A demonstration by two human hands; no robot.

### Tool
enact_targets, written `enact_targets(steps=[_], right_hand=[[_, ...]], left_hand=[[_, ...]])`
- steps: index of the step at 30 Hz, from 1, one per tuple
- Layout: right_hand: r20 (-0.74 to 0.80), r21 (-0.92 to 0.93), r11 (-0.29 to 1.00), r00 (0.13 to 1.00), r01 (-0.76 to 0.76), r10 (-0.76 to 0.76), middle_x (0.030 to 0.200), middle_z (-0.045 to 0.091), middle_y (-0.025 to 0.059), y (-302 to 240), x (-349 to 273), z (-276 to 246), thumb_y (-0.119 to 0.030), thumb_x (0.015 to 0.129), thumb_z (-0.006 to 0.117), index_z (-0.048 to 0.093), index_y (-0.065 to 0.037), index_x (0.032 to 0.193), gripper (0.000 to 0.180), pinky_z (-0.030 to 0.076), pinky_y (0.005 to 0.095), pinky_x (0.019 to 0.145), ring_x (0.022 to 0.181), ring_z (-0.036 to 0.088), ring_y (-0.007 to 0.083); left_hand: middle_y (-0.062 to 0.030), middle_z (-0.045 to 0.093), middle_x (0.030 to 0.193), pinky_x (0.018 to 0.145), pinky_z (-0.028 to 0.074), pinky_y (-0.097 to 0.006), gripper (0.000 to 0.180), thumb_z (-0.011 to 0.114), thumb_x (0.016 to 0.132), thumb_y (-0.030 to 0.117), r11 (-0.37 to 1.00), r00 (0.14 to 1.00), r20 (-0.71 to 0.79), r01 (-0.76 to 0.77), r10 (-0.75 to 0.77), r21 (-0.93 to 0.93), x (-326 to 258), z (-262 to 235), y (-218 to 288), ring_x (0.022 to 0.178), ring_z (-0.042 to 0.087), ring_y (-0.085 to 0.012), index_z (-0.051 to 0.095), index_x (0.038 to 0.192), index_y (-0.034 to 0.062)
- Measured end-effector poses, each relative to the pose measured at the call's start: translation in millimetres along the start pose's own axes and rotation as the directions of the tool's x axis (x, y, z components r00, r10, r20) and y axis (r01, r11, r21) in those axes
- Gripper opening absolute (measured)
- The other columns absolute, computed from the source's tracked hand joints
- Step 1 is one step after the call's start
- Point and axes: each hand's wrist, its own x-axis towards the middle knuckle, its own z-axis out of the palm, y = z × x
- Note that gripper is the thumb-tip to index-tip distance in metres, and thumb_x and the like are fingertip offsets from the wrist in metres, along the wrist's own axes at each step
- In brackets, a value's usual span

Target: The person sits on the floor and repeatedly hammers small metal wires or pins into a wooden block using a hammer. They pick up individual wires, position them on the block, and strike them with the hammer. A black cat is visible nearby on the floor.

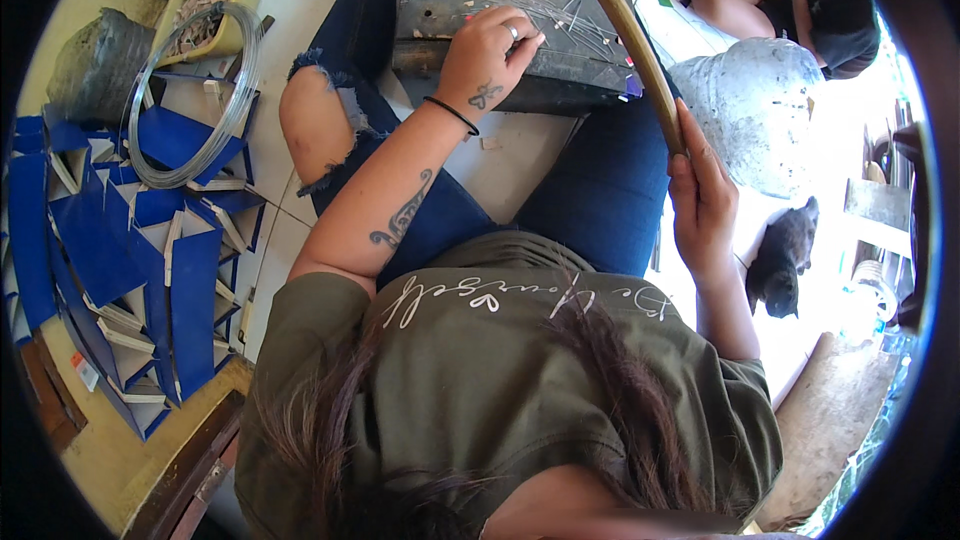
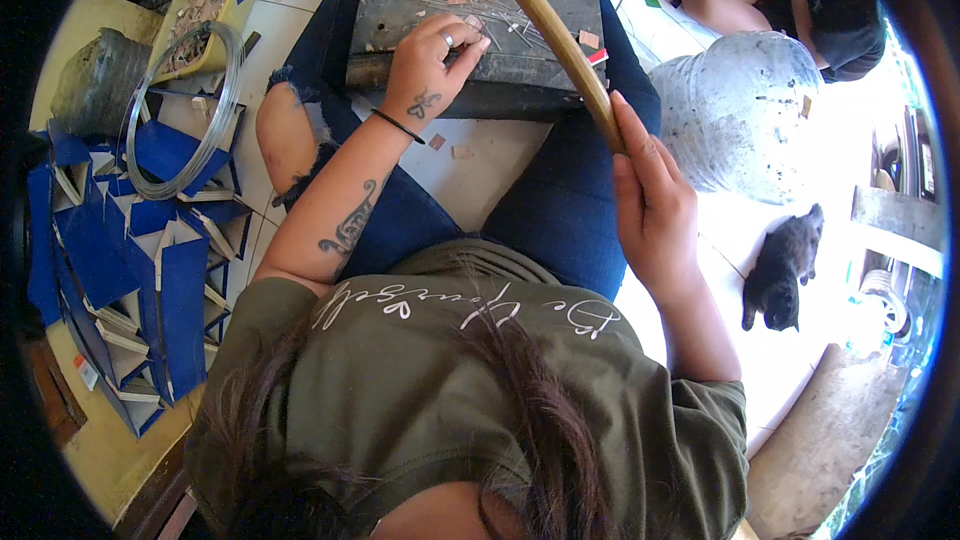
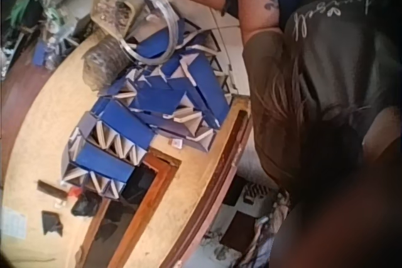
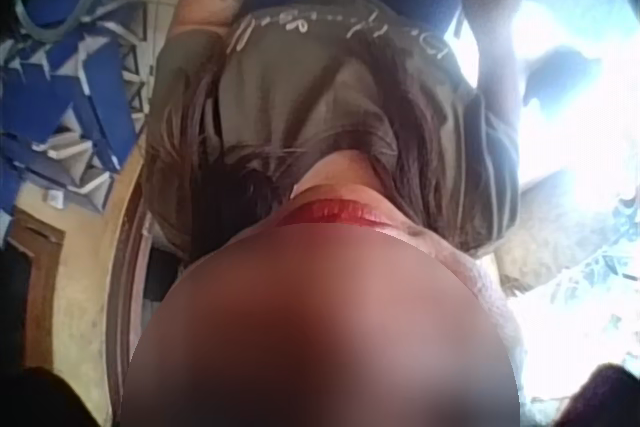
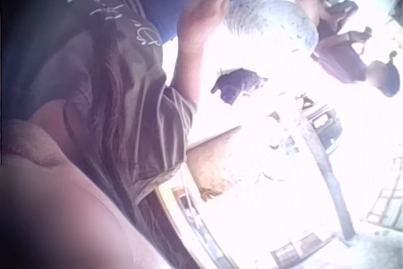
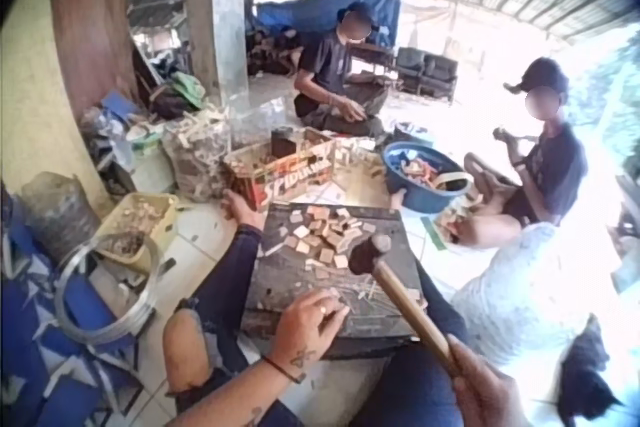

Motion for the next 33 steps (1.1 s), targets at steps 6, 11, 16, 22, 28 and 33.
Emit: enact_targets(steps=[6, 11, 16, 22, 28, 33], right_hand=[[-0.011, 0.017, 0.999, 0.999, -0.043, 0.044, 0.083, 0.058, 0.0170, 4, 0, 1, -0.002, 0.093, 0.050, 0.049, -0.010, 0.135, 0.043, 0.047, 0.0343, 0.065, 0.067, 0.058, 0.0232], [0.096, -0.061, 0.997, 0.994, -0.047, 0.053, 0.086, 0.059, 0.0171, 4, 2, -2, -0.004, 0.093, 0.049, 0.049, -0.011, 0.135, 0.042, 0.047, 0.0348, 0.064, 0.067, 0.059, 0.0237], [0.112, -0.004, 0.993, 0.987, -0.117, 0.117, 0.091, 0.061, 0.0187, 3, 1, -1, -0.005, 0.094, 0.049, 0.049, -0.011, 0.135, 0.042, 0.049, 0.0347, 0.069, 0.073, 0.062, 0.0261], [0.046, -0.026, 1.000, 0.999, 0.010, -0.008, 0.095, 0.063, 0.0198, 10, 4, 5, -0.006, 0.094, 0.049, 0.050, -0.011, 0.134, 0.041, 0.049, 0.0345, 0.072, 0.077, 0.063, 0.0263], [-0.012, 0.066, 0.997, 0.999, -0.047, 0.048, 0.099, 0.062, 0.0201, 27, 10, 8, -0.005, 0.093, 0.050, 0.050, -0.011, 0.135, 0.042, 0.049, 0.0356, 0.074, 0.079, 0.064, 0.0263], [-0.115, -0.244, 0.964, 0.990, -0.109, 0.083, 0.094, 0.060, 0.0147, 68, 53, 35, -0.015, 0.092, 0.053, 0.051, -0.017, 0.132, 0.040, 0.050, 0.0408, 0.071, 0.081, 0.063, 0.0325]], left_hand=[[-0.0097, 0.062, 0.077, 0.067, 0.049, -0.035, 0.009, 0.068, 0.078, 0.007, 0.999, 0.999, -0.015, -0.040, 0.040, 0.022, 0, 0, 0, 0.074, 0.061, -0.0281, 0.063, 0.074, 0.0010], [-0.0098, 0.062, 0.078, 0.067, 0.049, -0.035, 0.009, 0.068, 0.078, 0.007, 1.000, 1.000, 0.023, 0.009, -0.009, 0.015, -1, 0, 0, 0.074, 0.060, -0.0283, 0.062, 0.074, 0.0012], [-0.0097, 0.062, 0.078, 0.067, 0.049, -0.035, 0.009, 0.068, 0.079, 0.007, 1.000, 1.000, 0.019, 0.019, -0.019, 0.020, -1, 0, 0, 0.074, 0.060, -0.0283, 0.063, 0.075, 0.0016], [-0.0094, 0.063, 0.079, 0.067, 0.049, -0.035, 0.009, 0.068, 0.079, 0.008, 1.000, 1.000, 0.014, 0.018, -0.018, 0.014, 0, 0, 1, 0.075, 0.061, -0.0278, 0.063, 0.075, 0.0017], [-0.0085, 0.063, 0.078, 0.066, 0.049, -0.033, 0.007, 0.068, 0.079, 0.007, 0.999, 0.999, 0.034, 0.027, -0.028, 0.025, -1, -1, 0, 0.073, 0.061, -0.0258, 0.063, 0.077, 0.0019], [-0.0065, 0.062, 0.075, 0.060, 0.047, -0.029, 0.007, 0.068, 0.081, 0.008, 0.976, 0.983, 0.008, 0.185, -0.185, -0.116, 5, -4, 8, 0.065, 0.060, -0.0177, 0.064, 0.079, 0.0019]])
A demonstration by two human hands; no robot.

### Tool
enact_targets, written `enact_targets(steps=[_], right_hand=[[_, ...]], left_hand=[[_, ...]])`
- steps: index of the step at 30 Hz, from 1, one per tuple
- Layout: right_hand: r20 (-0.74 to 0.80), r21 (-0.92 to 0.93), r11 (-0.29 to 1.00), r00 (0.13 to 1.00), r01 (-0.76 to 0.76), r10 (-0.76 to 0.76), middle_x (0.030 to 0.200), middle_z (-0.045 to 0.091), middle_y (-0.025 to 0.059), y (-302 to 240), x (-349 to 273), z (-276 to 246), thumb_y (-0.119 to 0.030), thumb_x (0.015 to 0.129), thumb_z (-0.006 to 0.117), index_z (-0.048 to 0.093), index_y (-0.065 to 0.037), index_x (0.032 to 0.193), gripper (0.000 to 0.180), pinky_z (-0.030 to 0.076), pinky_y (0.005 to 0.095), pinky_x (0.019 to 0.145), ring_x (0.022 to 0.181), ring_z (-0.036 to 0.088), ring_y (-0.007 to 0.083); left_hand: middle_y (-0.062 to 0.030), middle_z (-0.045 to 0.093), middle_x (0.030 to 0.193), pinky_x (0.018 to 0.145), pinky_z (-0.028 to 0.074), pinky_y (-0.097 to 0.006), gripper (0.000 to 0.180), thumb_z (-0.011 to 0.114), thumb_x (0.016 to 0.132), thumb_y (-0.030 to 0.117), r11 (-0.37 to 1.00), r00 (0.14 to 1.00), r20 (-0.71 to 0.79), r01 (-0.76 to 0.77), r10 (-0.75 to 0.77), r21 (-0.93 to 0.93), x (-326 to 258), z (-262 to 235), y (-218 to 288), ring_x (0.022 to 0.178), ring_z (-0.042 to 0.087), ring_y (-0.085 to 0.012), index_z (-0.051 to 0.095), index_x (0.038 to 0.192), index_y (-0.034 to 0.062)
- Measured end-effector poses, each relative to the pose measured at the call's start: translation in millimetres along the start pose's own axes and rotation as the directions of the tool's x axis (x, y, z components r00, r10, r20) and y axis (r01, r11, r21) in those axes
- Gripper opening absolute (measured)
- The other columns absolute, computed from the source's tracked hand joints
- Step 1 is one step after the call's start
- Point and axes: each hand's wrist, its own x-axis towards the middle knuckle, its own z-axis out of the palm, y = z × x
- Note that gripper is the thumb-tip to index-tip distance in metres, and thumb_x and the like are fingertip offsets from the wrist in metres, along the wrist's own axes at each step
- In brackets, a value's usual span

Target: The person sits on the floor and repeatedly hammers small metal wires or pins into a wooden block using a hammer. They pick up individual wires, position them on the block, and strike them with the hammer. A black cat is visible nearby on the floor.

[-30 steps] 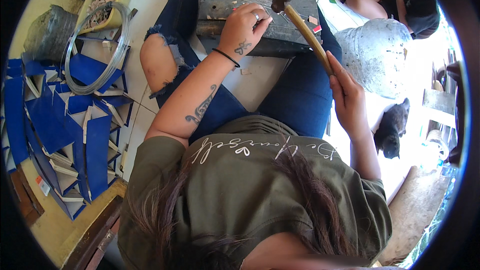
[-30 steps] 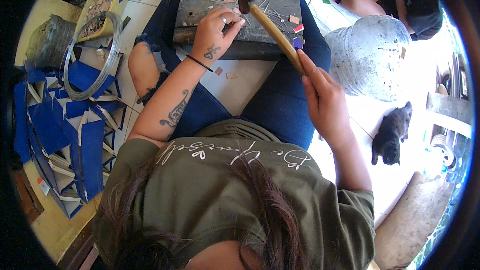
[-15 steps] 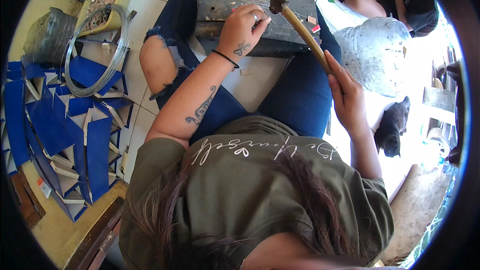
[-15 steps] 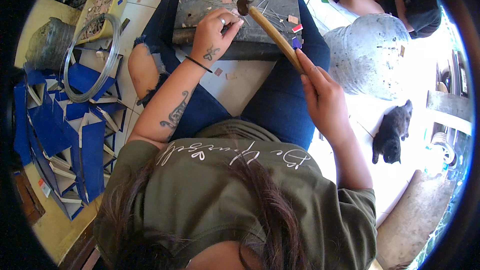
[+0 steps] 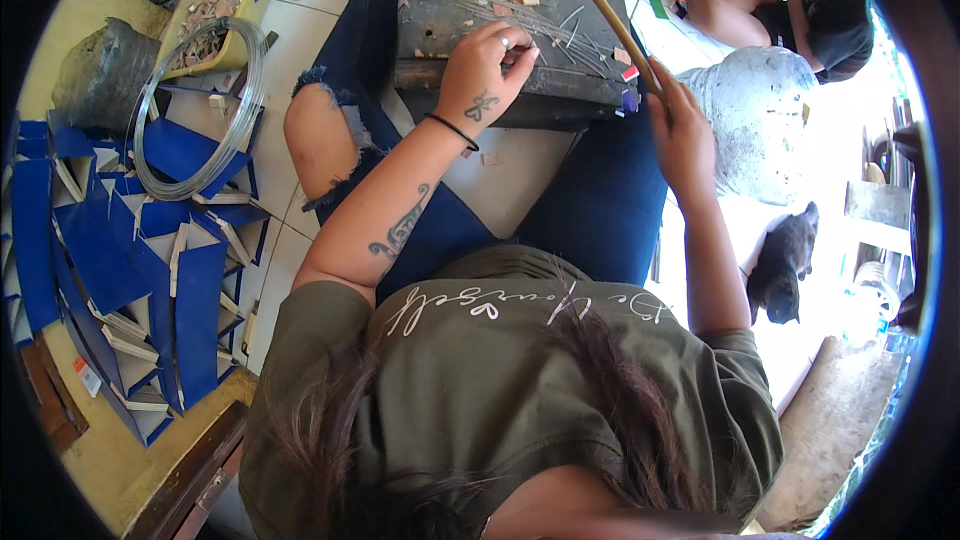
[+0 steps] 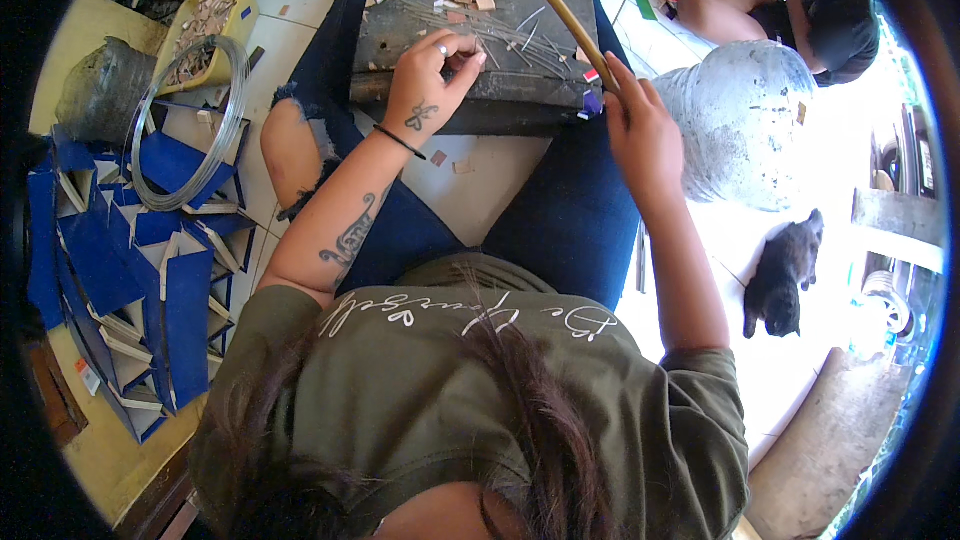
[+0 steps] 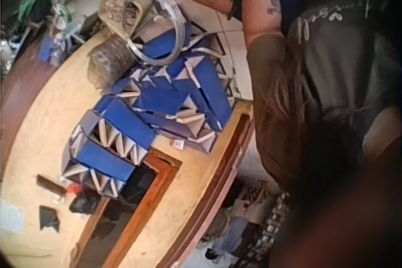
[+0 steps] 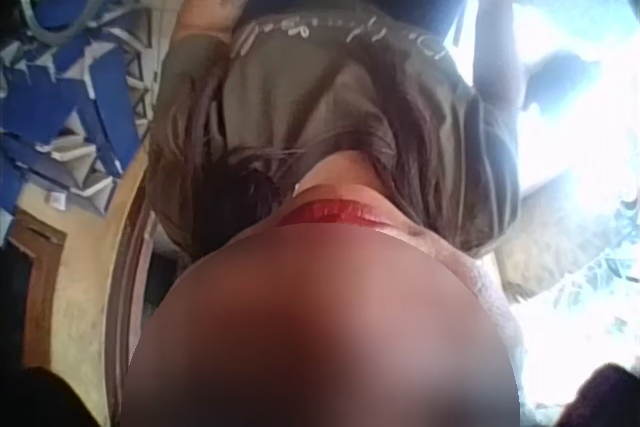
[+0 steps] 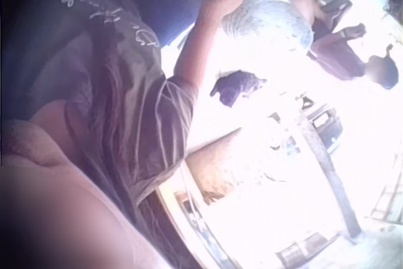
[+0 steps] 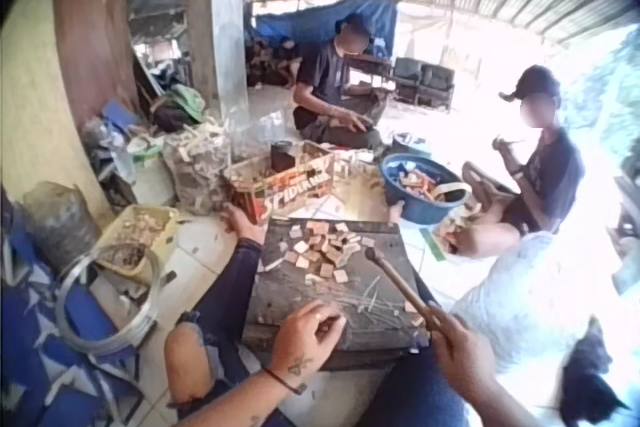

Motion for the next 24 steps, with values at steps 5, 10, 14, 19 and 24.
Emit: enact_targets(steps=[5, 10, 14, 19, 24], right_hand=[[-0.045, -0.197, 0.979, 0.998, -0.062, 0.054, 0.098, 0.058, 0.0111, 9, 28, 41, -0.019, 0.089, 0.056, 0.052, -0.020, 0.129, 0.040, 0.050, 0.0435, 0.070, 0.086, 0.062, 0.0325], [-0.197, -0.216, 0.972, 0.971, 0.089, -0.132, 0.116, 0.053, 0.0140, 0, 44, 35, -0.021, 0.086, 0.061, 0.053, -0.009, 0.128, 0.045, 0.040, 0.0435, 0.093, 0.109, 0.051, 0.0315], [-0.189, -0.110, 0.981, 0.966, 0.159, -0.178, 0.120, 0.051, 0.0162, -12, 52, 34, -0.018, 0.084, 0.063, 0.052, -0.009, 0.129, 0.047, 0.039, 0.0429, 0.095, 0.113, 0.050, 0.0330], [-0.021, -0.021, 0.977, 0.977, 0.211, -0.212, 0.121, 0.051, 0.0156, -37, 50, 56, -0.016, 0.080, 0.066, 0.050, -0.009, 0.130, 0.052, 0.038, 0.0420, 0.096, 0.113, 0.048, 0.0337], [-0.014, -0.140, 0.957, 0.966, 0.253, -0.257, 0.112, 0.055, 0.0093, -45, 66, 67, -0.022, 0.081, 0.066, 0.059, -0.011, 0.119, 0.040, 0.040, 0.0404, 0.091, 0.107, 0.051, 0.0287]], left_hand=[[-0.0044, 0.062, 0.073, 0.060, 0.046, -0.024, 0.012, 0.070, 0.082, 0.010, 0.991, 0.989, 0.065, 0.135, -0.136, 0.017, 5, -41, -31, 0.063, 0.058, -0.0099, 0.064, 0.080, -0.0003], [0.0000, 0.067, 0.081, 0.066, 0.047, -0.022, 0.012, 0.068, 0.085, 0.016, 0.910, 0.908, -0.060, 0.415, -0.415, -0.018, 33, -162, -125, 0.072, 0.059, -0.0063, 0.069, 0.086, 0.0043], [-0.0064, 0.066, 0.103, 0.066, 0.050, -0.024, 0.027, 0.063, 0.089, 0.024, 0.774, 0.641, -0.435, 0.523, -0.633, -0.357, 77, -298, -212, 0.074, 0.061, -0.0132, 0.062, 0.110, 0.0070], [-0.0112, 0.061, 0.114, 0.070, 0.051, -0.028, 0.056, 0.064, 0.088, 0.026, 0.582, 0.473, -0.350, 0.730, -0.808, -0.359, 52, -324, -275, 0.080, 0.062, -0.0174, 0.041, 0.135, 0.0064], [-0.0116, 0.060, 0.115, 0.075, 0.050, -0.028, 0.063, 0.066, 0.087, 0.023, 0.842, 0.762, -0.439, 0.539, -0.476, 0.022, 34, -241, -241, 0.085, 0.061, -0.0170, 0.035, 0.139, 0.0045]])
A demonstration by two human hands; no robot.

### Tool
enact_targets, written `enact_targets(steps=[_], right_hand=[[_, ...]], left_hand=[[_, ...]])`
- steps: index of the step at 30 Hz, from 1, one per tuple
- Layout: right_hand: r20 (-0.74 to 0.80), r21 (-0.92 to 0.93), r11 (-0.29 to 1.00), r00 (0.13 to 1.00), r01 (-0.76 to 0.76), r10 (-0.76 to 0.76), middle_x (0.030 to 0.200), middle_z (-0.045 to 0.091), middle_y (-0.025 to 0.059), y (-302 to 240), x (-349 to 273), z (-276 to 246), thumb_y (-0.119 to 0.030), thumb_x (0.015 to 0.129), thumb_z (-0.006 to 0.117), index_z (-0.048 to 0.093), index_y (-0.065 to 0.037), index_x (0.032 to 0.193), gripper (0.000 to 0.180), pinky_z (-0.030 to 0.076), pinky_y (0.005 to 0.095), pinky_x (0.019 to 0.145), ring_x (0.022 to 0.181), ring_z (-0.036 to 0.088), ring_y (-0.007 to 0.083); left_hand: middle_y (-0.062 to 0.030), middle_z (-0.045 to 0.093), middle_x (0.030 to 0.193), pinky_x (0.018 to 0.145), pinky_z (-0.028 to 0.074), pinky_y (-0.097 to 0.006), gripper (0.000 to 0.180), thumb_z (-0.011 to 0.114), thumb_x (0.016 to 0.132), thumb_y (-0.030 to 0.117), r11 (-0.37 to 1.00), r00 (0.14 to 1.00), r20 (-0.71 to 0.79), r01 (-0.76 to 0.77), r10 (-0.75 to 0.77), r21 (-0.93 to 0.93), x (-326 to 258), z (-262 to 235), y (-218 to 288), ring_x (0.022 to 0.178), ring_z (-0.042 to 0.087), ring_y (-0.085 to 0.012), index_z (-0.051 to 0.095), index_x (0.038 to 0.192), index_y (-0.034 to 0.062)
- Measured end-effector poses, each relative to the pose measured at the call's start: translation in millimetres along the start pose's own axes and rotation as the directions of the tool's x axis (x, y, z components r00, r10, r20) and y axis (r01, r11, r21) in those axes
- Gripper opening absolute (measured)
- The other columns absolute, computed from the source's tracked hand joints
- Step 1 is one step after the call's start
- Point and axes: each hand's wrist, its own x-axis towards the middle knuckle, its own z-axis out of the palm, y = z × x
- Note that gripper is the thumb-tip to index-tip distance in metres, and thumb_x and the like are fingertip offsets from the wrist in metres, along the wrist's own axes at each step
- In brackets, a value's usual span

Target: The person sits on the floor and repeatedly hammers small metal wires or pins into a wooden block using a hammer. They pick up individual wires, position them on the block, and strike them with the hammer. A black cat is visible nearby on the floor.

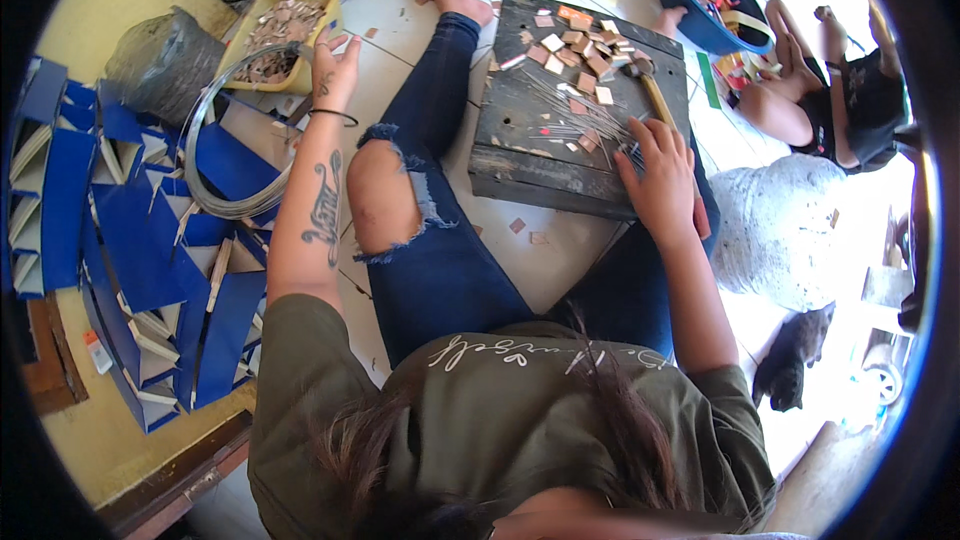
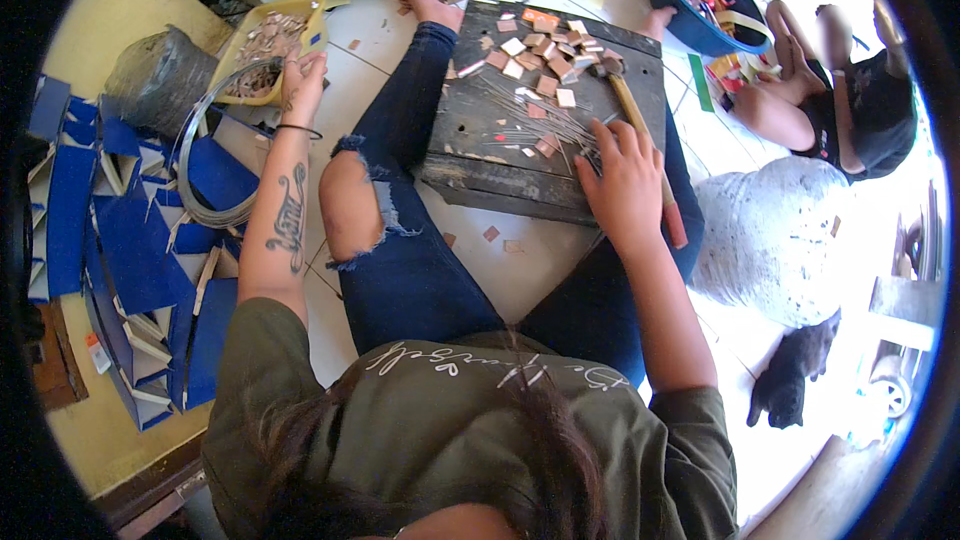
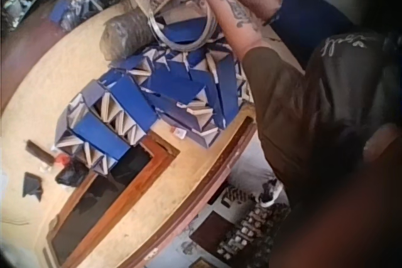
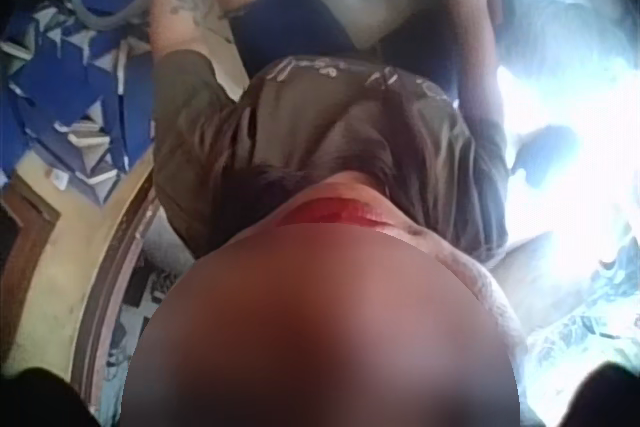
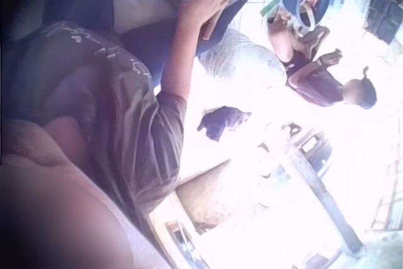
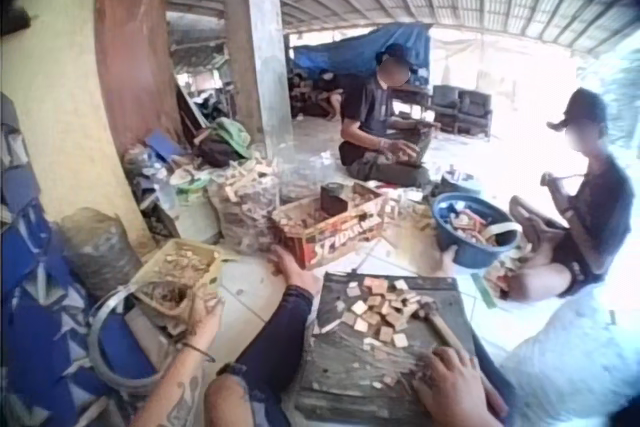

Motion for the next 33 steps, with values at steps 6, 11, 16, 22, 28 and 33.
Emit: enact_targets(steps=[6, 11, 16, 22, 28, 33], right_hand=[[0.065, -0.021, 0.999, 0.997, 0.034, -0.032, 0.089, 0.061, 0.0028, 4, 28, 10, -0.021, 0.081, 0.065, 0.066, -0.011, 0.089, 0.013, 0.043, 0.0375, 0.083, 0.092, 0.056, 0.0236], [0.045, 0.087, 0.996, 0.998, 0.034, -0.038, 0.082, 0.062, 0.0046, 6, 32, 7, -0.014, 0.078, 0.065, 0.065, -0.008, 0.081, 0.007, 0.045, 0.0385, 0.078, 0.086, 0.059, 0.0251], [-0.019, 0.374, 0.926, 0.998, -0.047, 0.058, 0.080, 0.064, 0.0071, 14, 24, -3, -0.006, 0.079, 0.067, 0.064, -0.003, 0.084, 0.007, 0.049, 0.0337, 0.068, 0.076, 0.063, 0.0230], [0.099, 0.828, 0.476, 0.913, -0.296, 0.395, 0.083, 0.066, 0.0047, 18, 11, 10, -0.007, 0.087, 0.064, 0.063, 0.000, 0.090, 0.007, 0.049, 0.0233, 0.067, 0.071, 0.060, 0.0073], [0.078, 0.820, 0.507, 0.928, -0.268, 0.365, 0.083, 0.066, 0.0024, 18, 2, 21, -0.005, 0.087, 0.064, 0.063, 0.001, 0.094, 0.010, 0.048, 0.0204, 0.067, 0.072, 0.059, 0.0063], [0.159, 0.871, 0.388, 0.920, -0.301, 0.357, 0.081, 0.065, 0.0014, 19, 2, 11, -0.007, 0.086, 0.067, 0.063, 0.001, 0.092, 0.011, 0.046, 0.0193, 0.064, 0.072, 0.058, 0.0058]], left_hand=[[-0.0093, 0.061, 0.112, 0.084, 0.047, -0.032, 0.038, 0.067, 0.084, 0.018, 0.855, 0.824, 0.324, -0.513, 0.465, 0.078, -86, 86, 117, 0.095, 0.058, -0.0205, 0.057, 0.119, 0.0050], [-0.0112, 0.060, 0.110, 0.095, 0.042, -0.038, 0.033, 0.064, 0.084, 0.022, 0.623, 0.592, 0.476, -0.774, 0.651, 0.112, -112, 146, 170, 0.105, 0.053, -0.0306, 0.062, 0.113, 0.0061], [-0.0087, 0.060, 0.114, 0.093, 0.043, -0.039, 0.035, 0.061, 0.085, 0.023, 0.482, 0.501, 0.507, -0.858, 0.702, 0.180, -90, 184, 169, 0.105, 0.054, -0.0290, 0.063, 0.118, 0.0129], [-0.0061, 0.060, 0.110, 0.090, 0.045, -0.039, 0.031, 0.065, 0.082, 0.026, 0.436, 0.446, 0.555, -0.886, 0.703, 0.160, -88, 196, 167, 0.104, 0.054, -0.0260, 0.066, 0.112, 0.0156], [-0.0059, 0.062, 0.102, 0.088, 0.044, -0.038, 0.023, 0.069, 0.077, 0.024, 0.444, 0.449, 0.522, -0.884, 0.725, 0.144, -92, 191, 178, 0.100, 0.055, -0.0251, 0.069, 0.097, 0.0136], [-0.0063, 0.064, 0.080, 0.079, 0.045, -0.037, 0.019, 0.072, 0.074, 0.022, 0.597, 0.507, 0.539, -0.802, 0.673, 0.011, -121, 165, 204, 0.086, 0.058, -0.0257, 0.069, 0.087, 0.0088]])
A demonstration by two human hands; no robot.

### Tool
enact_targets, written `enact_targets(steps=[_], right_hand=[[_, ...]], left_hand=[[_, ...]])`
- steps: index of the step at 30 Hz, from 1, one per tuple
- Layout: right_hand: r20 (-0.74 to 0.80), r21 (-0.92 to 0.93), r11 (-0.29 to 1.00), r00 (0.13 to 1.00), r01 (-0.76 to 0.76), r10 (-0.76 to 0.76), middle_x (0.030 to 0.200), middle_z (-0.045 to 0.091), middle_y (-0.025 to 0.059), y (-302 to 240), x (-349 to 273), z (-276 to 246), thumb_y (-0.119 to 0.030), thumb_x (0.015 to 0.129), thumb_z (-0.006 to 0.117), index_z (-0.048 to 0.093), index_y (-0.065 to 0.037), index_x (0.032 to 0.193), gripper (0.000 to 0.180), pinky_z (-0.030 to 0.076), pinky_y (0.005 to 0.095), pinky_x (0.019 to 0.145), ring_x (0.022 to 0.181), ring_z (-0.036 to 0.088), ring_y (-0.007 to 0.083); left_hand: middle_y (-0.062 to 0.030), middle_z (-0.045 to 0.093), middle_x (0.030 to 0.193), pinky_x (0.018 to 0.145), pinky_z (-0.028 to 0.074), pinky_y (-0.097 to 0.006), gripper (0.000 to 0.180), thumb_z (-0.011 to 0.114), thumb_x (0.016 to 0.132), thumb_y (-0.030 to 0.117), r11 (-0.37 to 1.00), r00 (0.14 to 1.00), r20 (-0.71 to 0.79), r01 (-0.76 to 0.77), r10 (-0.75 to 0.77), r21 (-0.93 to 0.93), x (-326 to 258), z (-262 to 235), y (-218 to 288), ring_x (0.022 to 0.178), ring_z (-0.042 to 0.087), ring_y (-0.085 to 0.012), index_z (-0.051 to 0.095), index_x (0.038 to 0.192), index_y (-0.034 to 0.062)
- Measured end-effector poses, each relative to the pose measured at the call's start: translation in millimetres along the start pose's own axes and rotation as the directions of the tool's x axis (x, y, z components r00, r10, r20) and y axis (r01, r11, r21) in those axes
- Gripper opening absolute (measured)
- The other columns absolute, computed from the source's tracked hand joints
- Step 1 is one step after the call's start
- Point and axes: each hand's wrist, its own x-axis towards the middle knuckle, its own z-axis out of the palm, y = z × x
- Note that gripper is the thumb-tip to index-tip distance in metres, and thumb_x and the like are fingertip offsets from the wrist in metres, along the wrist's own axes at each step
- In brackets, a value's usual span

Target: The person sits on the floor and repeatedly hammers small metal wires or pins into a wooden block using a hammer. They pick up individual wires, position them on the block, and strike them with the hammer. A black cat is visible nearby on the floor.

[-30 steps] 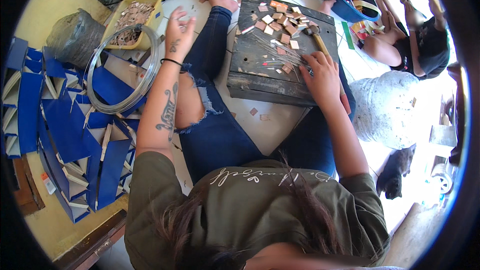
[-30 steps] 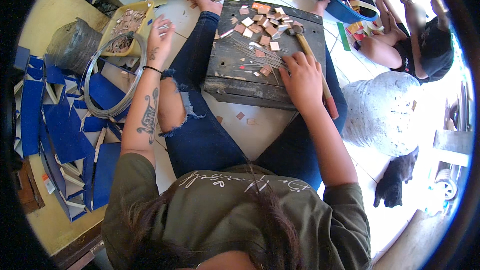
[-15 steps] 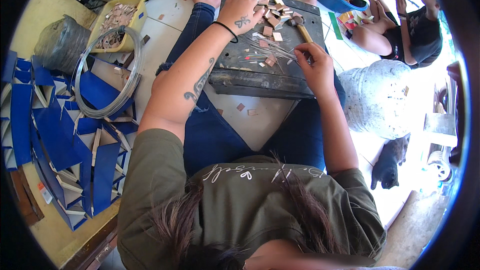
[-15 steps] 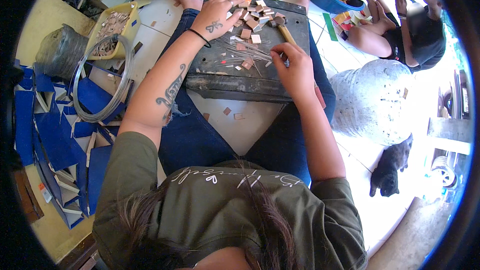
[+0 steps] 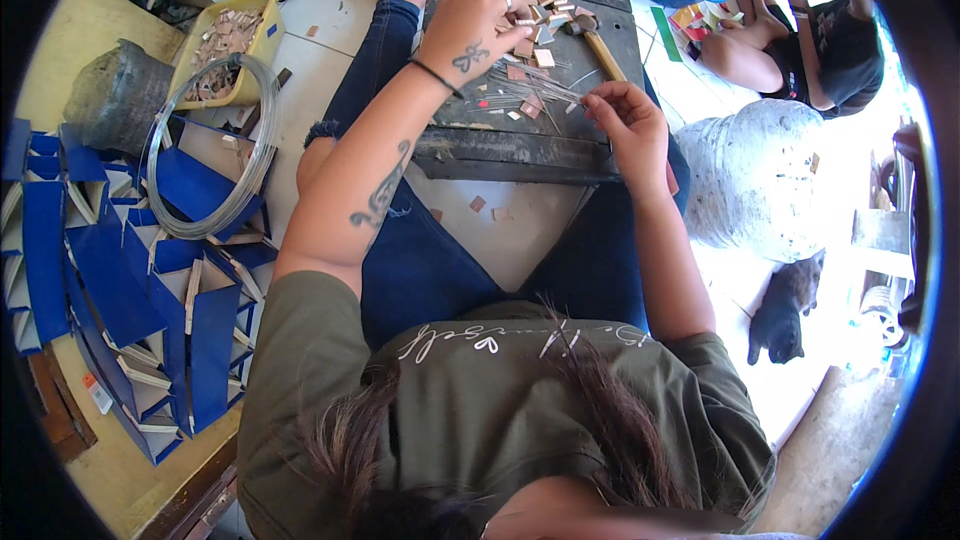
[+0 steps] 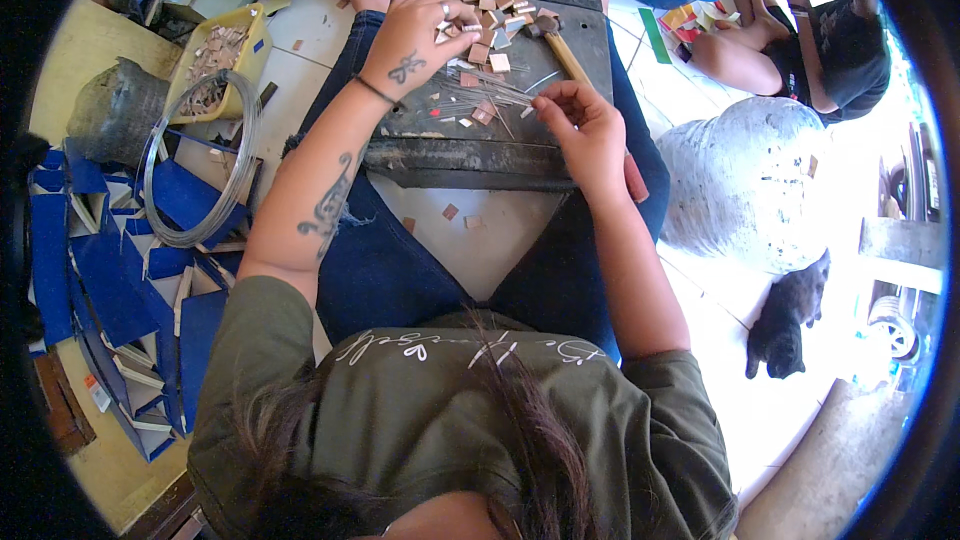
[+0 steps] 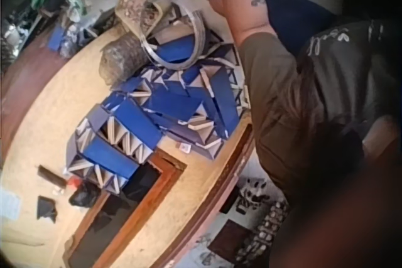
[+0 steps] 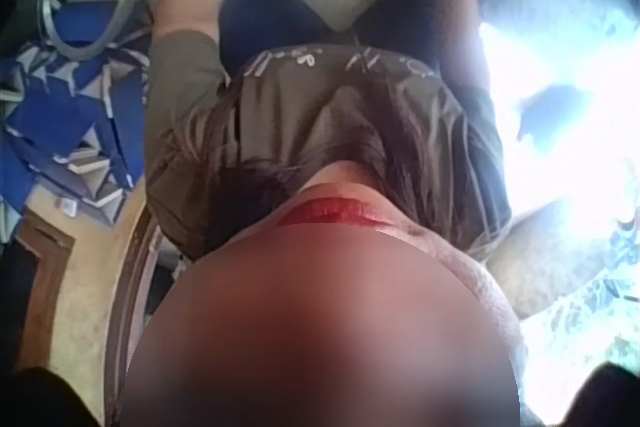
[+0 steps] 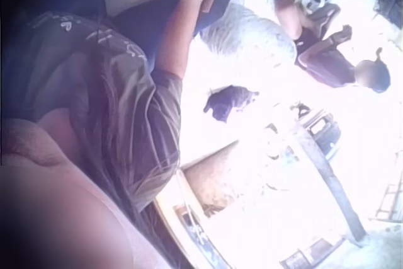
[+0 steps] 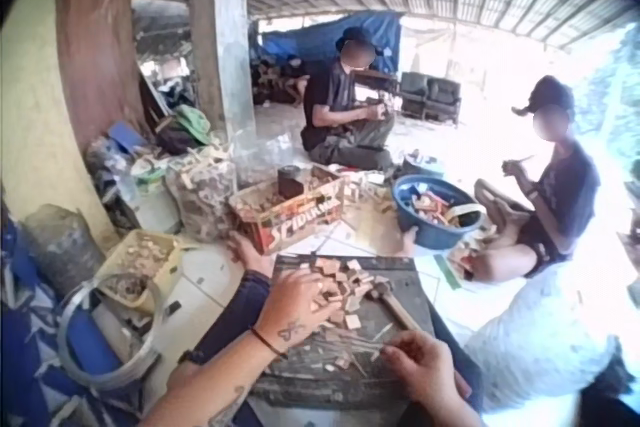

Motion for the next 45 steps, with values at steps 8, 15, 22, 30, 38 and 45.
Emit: enact_targets(steps=[8, 15, 22, 30, 38, 45], right_hand=[[0.019, 0.094, 0.995, 0.999, 0.036, -0.038, 0.079, 0.065, 0.0013, -29, -14, -4, -0.008, 0.084, 0.069, 0.064, 0.001, 0.090, 0.011, 0.046, 0.0197, 0.063, 0.071, 0.060, 0.0060], [0.039, -0.272, 0.944, 0.982, 0.186, -0.182, 0.078, 0.068, 0.0059, -35, -25, 10, -0.007, 0.081, 0.070, 0.065, 0.000, 0.087, 0.011, 0.050, 0.0238, 0.065, 0.071, 0.065, 0.0100], [0.092, -0.367, 0.884, 0.957, 0.289, -0.275, 0.079, 0.068, 0.0100, -37, -27, 15, -0.006, 0.081, 0.069, 0.065, 0.001, 0.088, 0.011, 0.052, 0.0271, 0.065, 0.071, 0.067, 0.0158], [0.129, -0.436, 0.838, 0.945, 0.327, -0.302, 0.082, 0.069, 0.0064, -38, -27, 16, -0.005, 0.081, 0.070, 0.066, 0.001, 0.090, 0.011, 0.051, 0.0245, 0.071, 0.075, 0.066, 0.0121], [0.103, -0.411, 0.836, 0.929, 0.364, -0.354, 0.079, 0.068, 0.0121, -37, -26, 17, -0.004, 0.080, 0.069, 0.065, 0.001, 0.086, 0.009, 0.053, 0.0295, 0.065, 0.071, 0.068, 0.0206], [0.125, -0.413, 0.829, 0.926, 0.375, -0.357, 0.079, 0.067, 0.0120, -36, -24, 16, -0.004, 0.079, 0.069, 0.064, 0.001, 0.086, 0.010, 0.052, 0.0293, 0.065, 0.071, 0.068, 0.0205]], left_hand=[[-0.0027, 0.065, 0.075, 0.076, 0.044, -0.037, 0.012, 0.075, 0.071, 0.018, 0.982, 0.997, -0.015, 0.070, -0.074, -0.176, -62, 4, 81, 0.079, 0.059, -0.0223, 0.068, 0.076, 0.0091], [-0.0023, 0.065, 0.076, 0.077, 0.043, -0.038, 0.015, 0.077, 0.069, 0.017, 0.970, 0.992, -0.034, 0.112, -0.122, -0.214, -79, 22, 77, 0.080, 0.059, -0.0231, 0.066, 0.073, 0.0085], [-0.0021, 0.066, 0.075, 0.078, 0.043, -0.038, 0.014, 0.077, 0.068, 0.016, 0.965, 0.995, -0.020, 0.088, -0.096, -0.245, -81, 27, 71, 0.080, 0.059, -0.0229, 0.067, 0.074, 0.0086], [-0.0018, 0.066, 0.074, 0.078, 0.043, -0.038, 0.013, 0.077, 0.069, 0.016, 0.966, 0.995, -0.023, 0.092, -0.101, -0.240, -82, 27, 71, 0.079, 0.059, -0.0223, 0.068, 0.075, 0.0101], [-0.0025, 0.065, 0.073, 0.077, 0.044, -0.037, 0.014, 0.077, 0.069, 0.018, 0.970, 0.996, -0.046, 0.065, -0.078, -0.233, -82, 27, 70, 0.079, 0.059, -0.0224, 0.068, 0.075, 0.0099], [-0.0035, 0.065, 0.074, 0.076, 0.044, -0.038, 0.014, 0.078, 0.068, 0.017, 0.965, 0.995, -0.041, 0.073, -0.086, -0.252, -81, 27, 70, 0.079, 0.060, -0.0234, 0.068, 0.074, 0.0087]])
